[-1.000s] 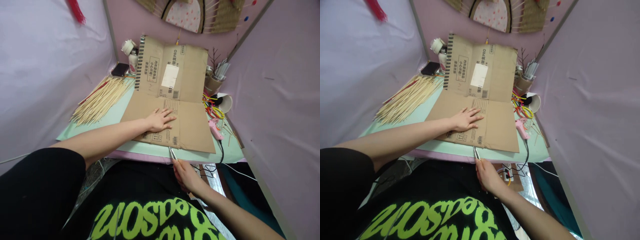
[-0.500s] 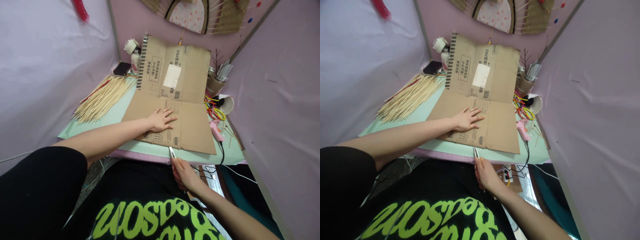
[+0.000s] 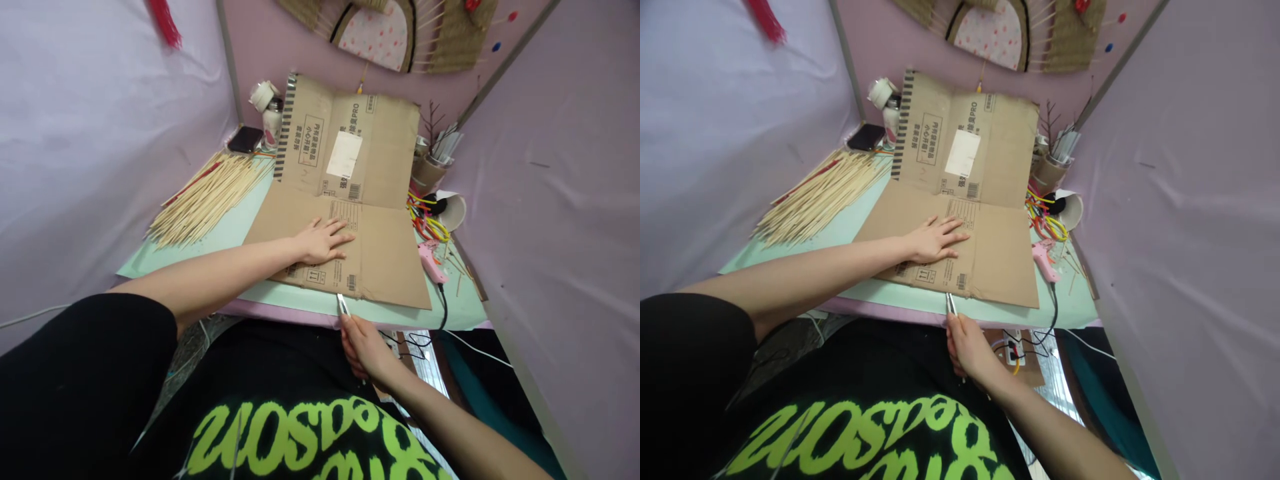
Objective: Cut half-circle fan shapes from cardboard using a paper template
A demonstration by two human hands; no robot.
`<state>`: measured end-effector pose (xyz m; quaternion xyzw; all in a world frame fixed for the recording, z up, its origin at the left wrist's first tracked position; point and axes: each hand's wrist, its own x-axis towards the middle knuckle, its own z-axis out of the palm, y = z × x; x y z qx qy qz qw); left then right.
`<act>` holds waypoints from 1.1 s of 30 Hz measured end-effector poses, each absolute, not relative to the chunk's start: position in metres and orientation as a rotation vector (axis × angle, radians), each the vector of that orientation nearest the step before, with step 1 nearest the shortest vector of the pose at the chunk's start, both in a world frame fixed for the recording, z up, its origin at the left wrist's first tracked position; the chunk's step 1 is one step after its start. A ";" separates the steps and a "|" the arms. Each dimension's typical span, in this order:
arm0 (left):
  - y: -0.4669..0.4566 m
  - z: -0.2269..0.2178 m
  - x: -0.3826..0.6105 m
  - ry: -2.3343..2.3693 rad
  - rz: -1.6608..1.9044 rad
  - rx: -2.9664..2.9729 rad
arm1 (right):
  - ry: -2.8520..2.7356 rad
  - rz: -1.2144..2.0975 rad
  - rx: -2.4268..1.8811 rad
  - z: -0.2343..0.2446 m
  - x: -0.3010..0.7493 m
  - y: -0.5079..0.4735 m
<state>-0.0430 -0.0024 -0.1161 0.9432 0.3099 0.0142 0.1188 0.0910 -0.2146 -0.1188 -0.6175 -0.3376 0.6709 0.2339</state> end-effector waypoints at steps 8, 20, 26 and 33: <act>-0.002 -0.115 -0.043 0.899 0.027 2.756 | -0.940 1.885 -1.682 -0.117 0.096 -0.215; 0.001 -0.101 -0.042 0.809 0.011 2.702 | -0.784 2.027 -1.411 -0.133 0.122 -0.235; 0.002 -0.068 -0.077 1.122 0.548 2.616 | -0.876 1.945 -1.347 -0.140 0.124 -0.239; -0.010 -0.082 -0.181 1.956 0.779 2.001 | -0.889 1.860 -1.446 -0.145 0.122 -0.240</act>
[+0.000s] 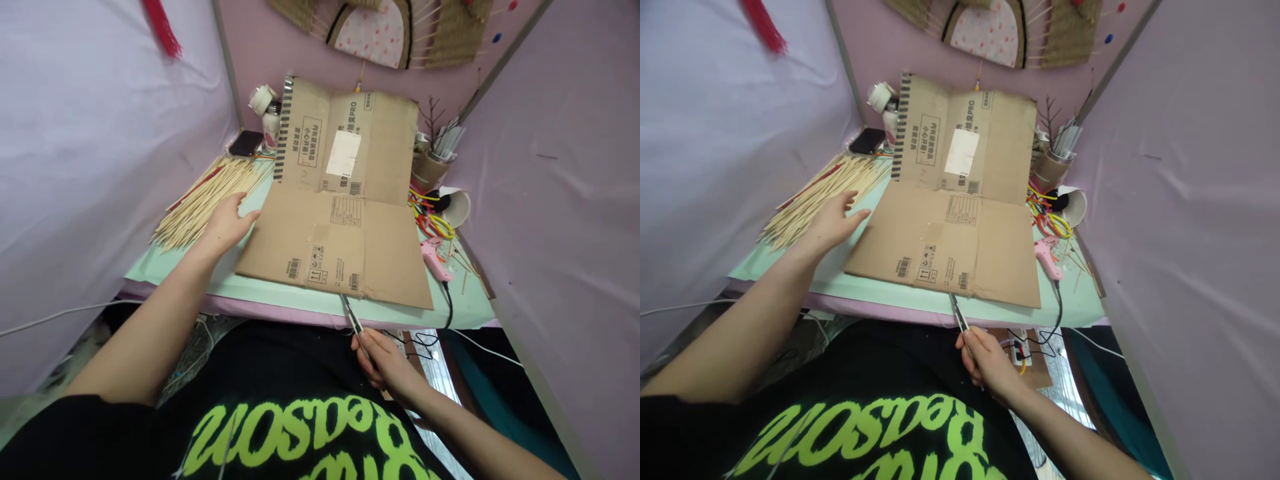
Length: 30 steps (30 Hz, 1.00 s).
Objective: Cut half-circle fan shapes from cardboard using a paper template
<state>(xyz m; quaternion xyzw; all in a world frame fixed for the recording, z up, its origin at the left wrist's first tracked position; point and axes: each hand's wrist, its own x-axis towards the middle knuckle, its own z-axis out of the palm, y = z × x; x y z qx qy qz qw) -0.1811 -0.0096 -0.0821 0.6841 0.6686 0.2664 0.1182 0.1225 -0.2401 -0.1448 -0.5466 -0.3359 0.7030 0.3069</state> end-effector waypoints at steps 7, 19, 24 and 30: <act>-0.028 -0.108 -0.184 1.889 0.755 1.752 | -0.898 1.802 -1.550 -0.145 0.120 -0.241; -0.029 -0.115 -0.175 1.819 0.851 1.687 | -0.923 1.805 -1.636 -0.141 0.120 -0.232; -0.028 -0.111 -0.173 1.788 0.916 1.612 | -0.989 1.792 -1.687 -0.138 0.121 -0.225; -0.018 -0.101 -0.168 1.664 1.000 1.474 | -1.036 1.765 -1.696 -0.145 0.121 -0.224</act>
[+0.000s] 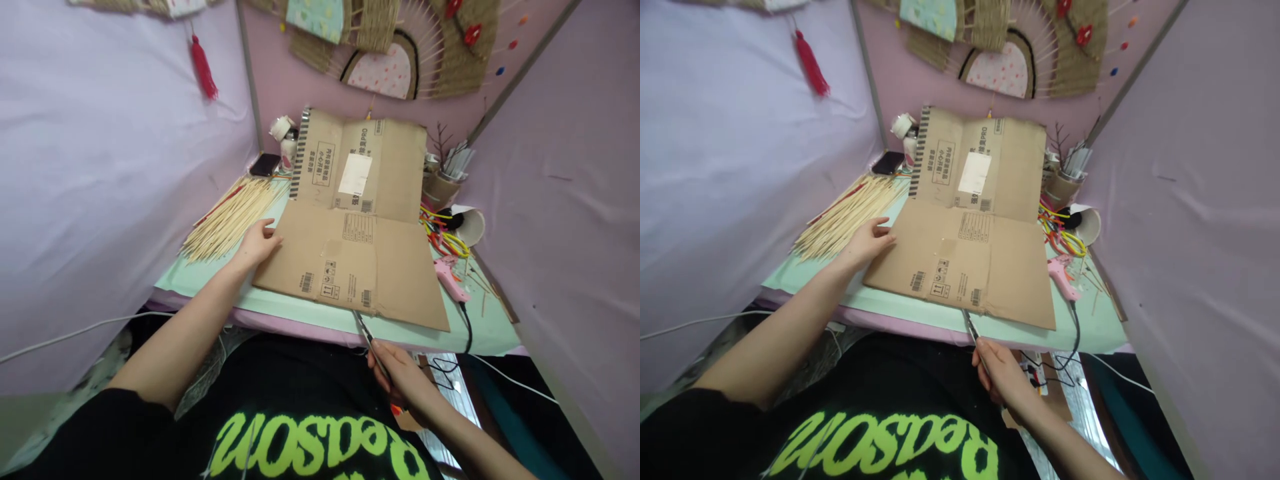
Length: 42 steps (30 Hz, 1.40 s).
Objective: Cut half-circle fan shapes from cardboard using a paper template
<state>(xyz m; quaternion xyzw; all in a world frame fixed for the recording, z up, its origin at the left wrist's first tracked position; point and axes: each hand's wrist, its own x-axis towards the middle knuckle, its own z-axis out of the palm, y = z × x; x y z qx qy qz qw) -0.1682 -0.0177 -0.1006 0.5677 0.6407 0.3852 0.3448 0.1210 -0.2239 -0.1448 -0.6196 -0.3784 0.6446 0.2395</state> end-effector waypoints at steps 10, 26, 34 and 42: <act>-0.010 -0.090 -0.175 1.156 0.924 0.962 | -1.124 1.719 -1.733 -0.156 0.121 -0.222; -0.026 -0.019 -0.165 0.855 1.133 1.201 | -1.144 1.635 -1.455 -0.054 0.135 -0.217; -0.014 0.022 -0.156 0.859 1.134 1.174 | -1.231 1.425 -1.357 -0.015 0.142 -0.203; -0.015 0.024 -0.154 0.904 1.103 1.070 | -1.264 1.521 -1.381 -0.007 0.141 -0.196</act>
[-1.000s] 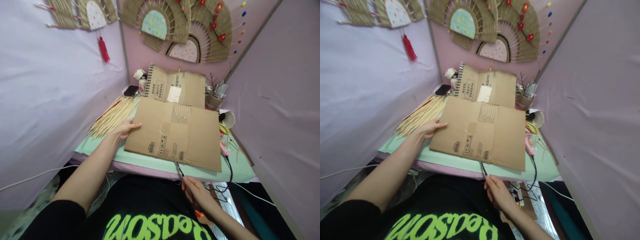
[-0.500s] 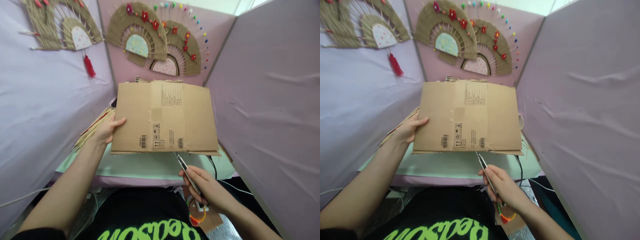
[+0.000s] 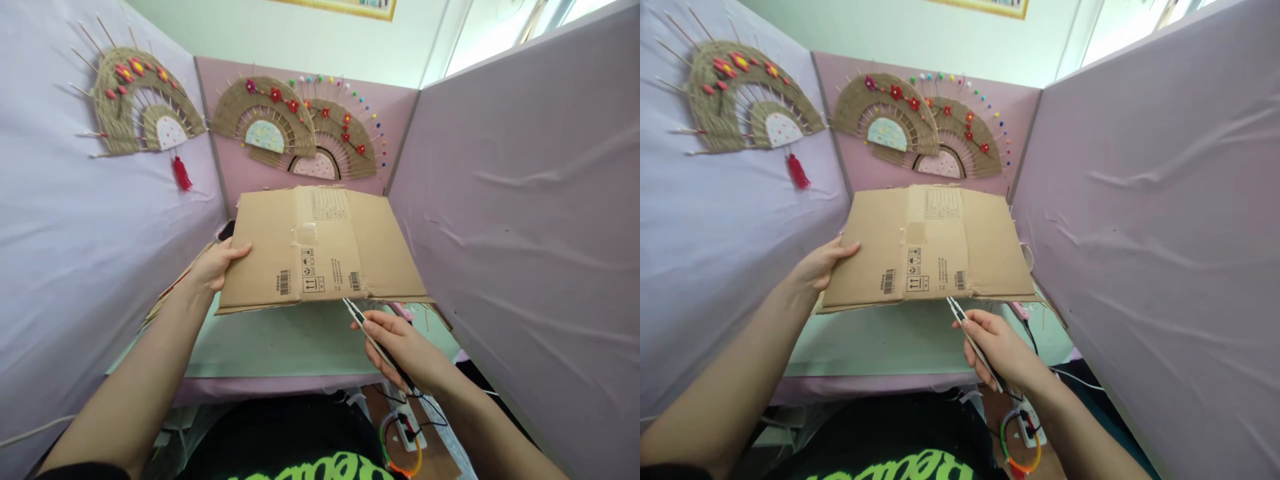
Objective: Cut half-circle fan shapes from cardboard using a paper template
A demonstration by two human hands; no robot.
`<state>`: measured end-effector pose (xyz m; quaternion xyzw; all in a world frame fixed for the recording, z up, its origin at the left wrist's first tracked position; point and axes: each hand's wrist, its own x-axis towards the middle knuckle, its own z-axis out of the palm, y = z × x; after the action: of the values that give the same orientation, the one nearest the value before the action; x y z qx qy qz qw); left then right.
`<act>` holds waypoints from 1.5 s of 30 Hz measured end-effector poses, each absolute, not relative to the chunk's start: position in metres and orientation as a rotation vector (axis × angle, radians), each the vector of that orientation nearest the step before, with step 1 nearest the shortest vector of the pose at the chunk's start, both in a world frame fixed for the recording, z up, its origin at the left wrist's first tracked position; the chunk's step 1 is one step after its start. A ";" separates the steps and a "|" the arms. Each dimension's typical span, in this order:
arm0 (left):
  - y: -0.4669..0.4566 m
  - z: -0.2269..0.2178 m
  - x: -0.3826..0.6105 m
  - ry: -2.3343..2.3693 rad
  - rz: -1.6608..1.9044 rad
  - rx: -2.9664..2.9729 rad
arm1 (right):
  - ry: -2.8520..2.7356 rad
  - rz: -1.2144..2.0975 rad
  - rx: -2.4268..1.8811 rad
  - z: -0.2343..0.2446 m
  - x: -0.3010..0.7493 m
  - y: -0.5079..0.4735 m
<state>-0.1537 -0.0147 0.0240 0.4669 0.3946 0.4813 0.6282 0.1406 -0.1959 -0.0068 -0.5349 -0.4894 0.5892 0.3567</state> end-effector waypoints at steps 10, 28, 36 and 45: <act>-0.027 -0.029 -0.154 0.984 1.022 0.983 | -1.372 1.678 -1.610 -0.025 0.145 -0.212; -0.047 -0.088 -0.136 1.779 0.901 2.010 | -1.420 1.378 -1.669 -0.128 0.142 -0.238; -0.025 -0.077 -0.042 1.065 -0.158 2.602 | -1.490 1.330 -1.679 -0.123 0.148 -0.241; -0.018 -0.090 -0.038 1.055 -0.243 2.516 | -1.524 1.268 -1.736 -0.123 0.157 -0.247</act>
<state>-0.0382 -0.0181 -0.0904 0.9000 0.3775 -0.0869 0.1998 0.1565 -0.2474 -0.1226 -0.6378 -0.5599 0.4658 0.2503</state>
